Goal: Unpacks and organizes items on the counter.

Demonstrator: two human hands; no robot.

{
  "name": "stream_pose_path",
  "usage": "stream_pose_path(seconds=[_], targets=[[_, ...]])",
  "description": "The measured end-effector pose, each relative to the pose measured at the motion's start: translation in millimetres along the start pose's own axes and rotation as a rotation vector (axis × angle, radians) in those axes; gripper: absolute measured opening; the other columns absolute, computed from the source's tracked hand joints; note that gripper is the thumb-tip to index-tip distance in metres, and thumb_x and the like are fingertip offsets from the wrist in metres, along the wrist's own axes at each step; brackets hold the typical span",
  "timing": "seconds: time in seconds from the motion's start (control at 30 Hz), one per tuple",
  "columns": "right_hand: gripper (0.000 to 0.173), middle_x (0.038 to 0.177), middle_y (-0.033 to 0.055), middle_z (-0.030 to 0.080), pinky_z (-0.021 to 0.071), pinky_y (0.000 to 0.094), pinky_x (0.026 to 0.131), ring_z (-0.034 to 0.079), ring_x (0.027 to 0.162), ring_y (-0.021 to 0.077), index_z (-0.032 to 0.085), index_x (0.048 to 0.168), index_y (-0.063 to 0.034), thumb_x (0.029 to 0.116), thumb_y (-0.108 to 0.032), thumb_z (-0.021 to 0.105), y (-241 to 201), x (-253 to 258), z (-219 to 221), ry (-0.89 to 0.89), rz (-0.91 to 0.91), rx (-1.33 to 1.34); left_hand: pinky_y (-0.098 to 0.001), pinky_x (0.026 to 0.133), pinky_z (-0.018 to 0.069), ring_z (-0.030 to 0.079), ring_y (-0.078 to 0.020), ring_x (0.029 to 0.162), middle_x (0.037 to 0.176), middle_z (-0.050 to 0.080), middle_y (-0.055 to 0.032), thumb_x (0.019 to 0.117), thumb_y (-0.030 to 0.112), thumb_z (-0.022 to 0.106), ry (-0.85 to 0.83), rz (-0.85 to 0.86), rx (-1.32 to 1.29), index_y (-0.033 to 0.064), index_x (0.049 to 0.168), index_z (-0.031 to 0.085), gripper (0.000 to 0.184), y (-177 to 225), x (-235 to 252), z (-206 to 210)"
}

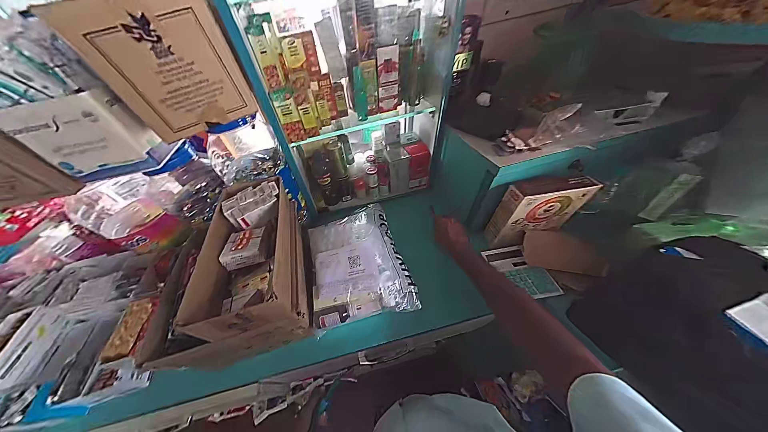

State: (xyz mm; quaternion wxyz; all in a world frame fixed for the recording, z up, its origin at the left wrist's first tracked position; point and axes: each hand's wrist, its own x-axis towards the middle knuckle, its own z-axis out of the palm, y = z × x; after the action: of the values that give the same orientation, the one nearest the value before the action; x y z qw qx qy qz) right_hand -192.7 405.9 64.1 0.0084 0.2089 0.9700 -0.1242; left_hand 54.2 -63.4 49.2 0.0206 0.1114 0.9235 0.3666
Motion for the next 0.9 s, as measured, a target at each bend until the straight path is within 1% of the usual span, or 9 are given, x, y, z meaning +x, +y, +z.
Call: stream_pose_path(seconds=[0.17, 0.3, 0.37, 0.43, 0.5, 0.63, 0.73, 0.83, 0.9], targets=[[0.028, 0.120, 0.0228, 0.068, 0.0516, 0.0628, 0.092, 0.065, 0.112, 0.0424, 0.072, 0.120, -0.0038, 0.1025, -0.020, 0.058, 7.7, -5.9, -13.2, 0.108, -0.174, 0.234, -0.0307, 0.069, 0.0585, 0.067, -0.0099, 0.072, 0.085, 0.070, -0.0095, 0.1025, 0.016, 0.053, 0.168, 0.040, -0.277, -0.0102, 0.122, 0.057, 0.033, 29.5, 18.9, 18.7], [0.044, 0.118, 0.0132, 0.072, 0.0573, 0.0439, 0.093, 0.071, 0.106, 0.0232, 0.066, 0.130, -0.0058, 0.1055, -0.039, 0.053, -34.3, -84.7, -6.3, 0.011, -0.411, 0.741, -0.0225, 0.060, 0.0529, 0.058, -0.0025, 0.062, 0.074, 0.060, -0.0001, 0.0975, 0.023, 0.060, 0.337, -0.072, -0.429, -0.0041, 0.105, 0.062, 0.028, 54.1, 49.1, 42.2], [0.051, 0.134, 0.0126, 0.066, 0.0557, 0.0384, 0.099, 0.066, 0.119, 0.0195, 0.062, 0.138, -0.0071, 0.1042, -0.044, 0.052, -43.9, -119.8, 12.8, -0.022, -0.486, 0.868, -0.0220, 0.059, 0.0506, 0.056, -0.0038, 0.064, 0.079, 0.060, 0.0008, 0.1038, 0.026, 0.047, 0.274, -0.076, -0.518, -0.0033, 0.114, 0.059, 0.033, 56.3, 68.4, 46.2], [0.041, 0.131, 0.0131, 0.067, 0.0547, 0.0347, 0.100, 0.065, 0.121, 0.0187, 0.070, 0.125, -0.0055, 0.1031, -0.037, 0.057, -45.3, -152.9, 30.1, 0.124, -0.568, 0.950, -0.0183, 0.057, 0.0469, 0.055, -0.0026, 0.065, 0.090, 0.066, 0.0004, 0.1067, 0.023, 0.034, 0.163, -0.051, -0.681, -0.0045, 0.134, 0.053, 0.043, 61.6, 81.3, 48.5], [0.029, 0.113, 0.0093, 0.074, 0.0582, 0.0323, 0.090, 0.070, 0.104, 0.0148, 0.075, 0.112, -0.0032, 0.1017, -0.026, 0.060, -44.6, -182.0, 32.8, 0.229, -0.626, 1.017, -0.0207, 0.058, 0.0509, 0.060, -0.0066, 0.066, 0.095, 0.070, -0.0045, 0.1068, 0.014, 0.034, 0.104, 0.002, -0.805, -0.0078, 0.140, 0.049, 0.043, 75.8, 92.9, 58.7], [0.037, 0.100, 0.0056, 0.075, 0.0601, 0.0284, 0.073, 0.071, 0.082, 0.0090, 0.065, 0.125, 0.0026, 0.1019, -0.026, 0.060, -48.1, -215.6, 15.4, -0.088, -0.532, 1.187, -0.0198, 0.057, 0.0532, 0.063, -0.0042, 0.065, 0.088, 0.070, -0.0012, 0.1005, 0.005, 0.050, 0.091, 0.138, -0.743, -0.0048, 0.131, 0.037, 0.035, 128.7, 111.7, 93.8], [0.023, 0.097, 0.0062, 0.069, 0.0565, 0.0251, 0.071, 0.065, 0.083, 0.0082, 0.073, 0.100, 0.0007, 0.0995, -0.021, 0.065, -37.5, -209.5, 17.4, -0.136, -0.497, 1.342, -0.0204, 0.062, 0.0564, 0.065, -0.0035, 0.069, 0.085, 0.069, 0.0004, 0.0986, 0.007, 0.057, 0.084, 0.205, -0.656, -0.0024, 0.118, 0.046, 0.025, 144.9, 116.5, 110.0], [0.016, 0.100, 0.0051, 0.074, 0.0588, 0.0296, 0.083, 0.070, 0.092, 0.0102, 0.071, 0.102, 0.0012, 0.1009, -0.009, 0.059, -27.0, -206.9, 12.3, -0.157, -0.471, 1.546, -0.0204, 0.052, 0.0533, 0.062, -0.0050, 0.059, 0.077, 0.067, 0.0001, 0.1020, 0.010, 0.054, -0.011, 0.208, -0.663, -0.0033, 0.119, 0.055, 0.022, 139.1, 118.2, 110.6], [0.018, 0.099, 0.0061, 0.076, 0.0589, 0.0326, 0.089, 0.072, 0.095, 0.0133, 0.069, 0.104, 0.0022, 0.1035, -0.005, 0.052, -24.1, -206.4, 13.8, -0.164, -0.442, 1.654, -0.0180, 0.055, 0.0495, 0.056, -0.0014, 0.058, 0.071, 0.062, 0.0036, 0.1054, 0.016, 0.049, -0.099, 0.194, -0.615, -0.0016, 0.108, 0.067, 0.025, 136.7, 119.9, 110.0]])
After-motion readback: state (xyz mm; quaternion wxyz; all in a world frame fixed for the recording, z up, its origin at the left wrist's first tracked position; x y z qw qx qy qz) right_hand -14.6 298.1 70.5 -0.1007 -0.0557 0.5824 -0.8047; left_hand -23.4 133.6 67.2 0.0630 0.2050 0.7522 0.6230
